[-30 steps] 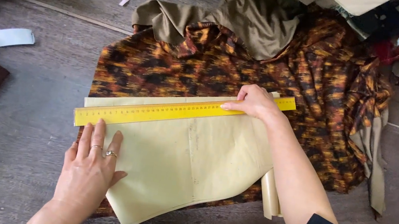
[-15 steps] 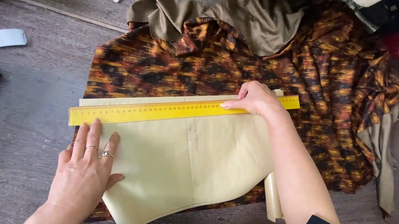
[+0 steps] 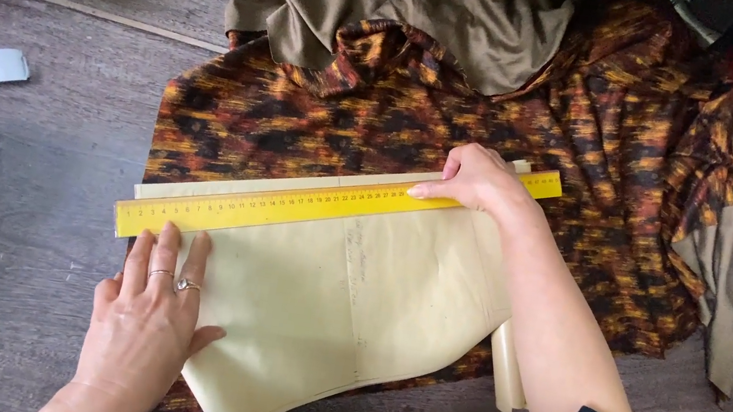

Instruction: Placing and aligning a paper pattern on a piece of fabric using a ruler for measurement.

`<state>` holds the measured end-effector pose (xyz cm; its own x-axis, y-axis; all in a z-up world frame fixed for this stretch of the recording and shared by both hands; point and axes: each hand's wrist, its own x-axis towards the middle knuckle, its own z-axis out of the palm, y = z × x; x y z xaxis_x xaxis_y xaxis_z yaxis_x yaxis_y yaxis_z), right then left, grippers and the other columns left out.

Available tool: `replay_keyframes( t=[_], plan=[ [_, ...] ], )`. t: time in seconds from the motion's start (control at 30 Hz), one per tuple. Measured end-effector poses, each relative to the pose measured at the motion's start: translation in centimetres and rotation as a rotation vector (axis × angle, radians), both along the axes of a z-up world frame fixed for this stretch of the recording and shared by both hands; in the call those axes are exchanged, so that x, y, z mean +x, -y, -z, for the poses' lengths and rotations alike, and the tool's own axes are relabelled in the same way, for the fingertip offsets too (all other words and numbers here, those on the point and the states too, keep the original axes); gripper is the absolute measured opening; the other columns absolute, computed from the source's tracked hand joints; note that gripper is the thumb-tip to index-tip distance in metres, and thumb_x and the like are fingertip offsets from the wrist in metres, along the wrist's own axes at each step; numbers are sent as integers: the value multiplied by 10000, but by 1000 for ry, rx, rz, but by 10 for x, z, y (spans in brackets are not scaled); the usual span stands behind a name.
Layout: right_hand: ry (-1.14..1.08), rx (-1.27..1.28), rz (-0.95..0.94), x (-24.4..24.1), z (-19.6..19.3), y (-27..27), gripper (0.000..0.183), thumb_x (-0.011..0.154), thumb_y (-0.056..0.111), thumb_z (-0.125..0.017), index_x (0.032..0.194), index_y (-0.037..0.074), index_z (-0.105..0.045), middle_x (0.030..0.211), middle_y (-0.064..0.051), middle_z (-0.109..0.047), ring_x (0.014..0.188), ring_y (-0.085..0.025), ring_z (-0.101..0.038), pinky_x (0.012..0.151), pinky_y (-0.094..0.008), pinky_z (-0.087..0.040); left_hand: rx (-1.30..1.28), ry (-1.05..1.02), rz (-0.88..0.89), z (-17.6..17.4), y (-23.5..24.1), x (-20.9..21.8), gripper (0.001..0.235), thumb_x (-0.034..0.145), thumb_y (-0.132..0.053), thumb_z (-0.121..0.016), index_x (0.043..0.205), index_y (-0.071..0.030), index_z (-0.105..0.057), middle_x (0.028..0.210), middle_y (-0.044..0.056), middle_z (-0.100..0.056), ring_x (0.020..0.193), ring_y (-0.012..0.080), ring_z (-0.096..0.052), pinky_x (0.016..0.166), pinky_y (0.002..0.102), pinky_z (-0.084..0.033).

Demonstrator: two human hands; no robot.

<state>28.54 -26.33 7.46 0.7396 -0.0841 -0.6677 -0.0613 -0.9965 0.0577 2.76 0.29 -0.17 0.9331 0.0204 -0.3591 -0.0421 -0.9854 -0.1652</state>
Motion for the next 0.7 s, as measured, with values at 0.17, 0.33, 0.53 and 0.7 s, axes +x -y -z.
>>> replay_keyframes(
  t=[0.17, 0.33, 0.53, 0.7],
  plan=[
    [-20, -5, 16, -2, -4, -2, 498, 684, 585, -787, 884, 173, -593, 1084, -8, -616, 967, -195, -555, 766, -355, -406, 63, -18, 11, 1, -1, 3, 1123, 674, -778, -501, 1532, -173, -103, 1564, 148, -206, 1407, 304, -272, 818, 369, -524],
    [-15, 9, 25, -1, -1, 0, 488, 683, 574, -793, 860, 174, -577, 1058, -3, -623, 945, -190, -554, 747, -347, -400, 62, -39, 0, -1, 1, 6, 1146, 664, -773, -527, 1527, -155, -96, 1565, 148, -195, 1409, 315, -263, 805, 370, -524],
    [-11, 4, 20, 1, 1, 2, 478, 677, 585, -793, 838, 186, -585, 1060, 5, -636, 974, -190, -560, 769, -344, -404, 66, -16, 4, -1, 2, 7, 1161, 639, -783, -539, 1520, -159, -115, 1585, 157, -174, 1399, 323, -284, 797, 366, -531],
    [-7, 2, 19, 1, 5, 5, 489, 662, 591, -797, 832, 183, -586, 1049, 0, -632, 964, -193, -558, 758, -337, -401, 40, -127, -13, -7, 4, 13, 1167, 670, -752, -561, 1526, -149, -46, 1601, 190, -81, 1403, 355, -238, 824, 390, -519]
  ],
)
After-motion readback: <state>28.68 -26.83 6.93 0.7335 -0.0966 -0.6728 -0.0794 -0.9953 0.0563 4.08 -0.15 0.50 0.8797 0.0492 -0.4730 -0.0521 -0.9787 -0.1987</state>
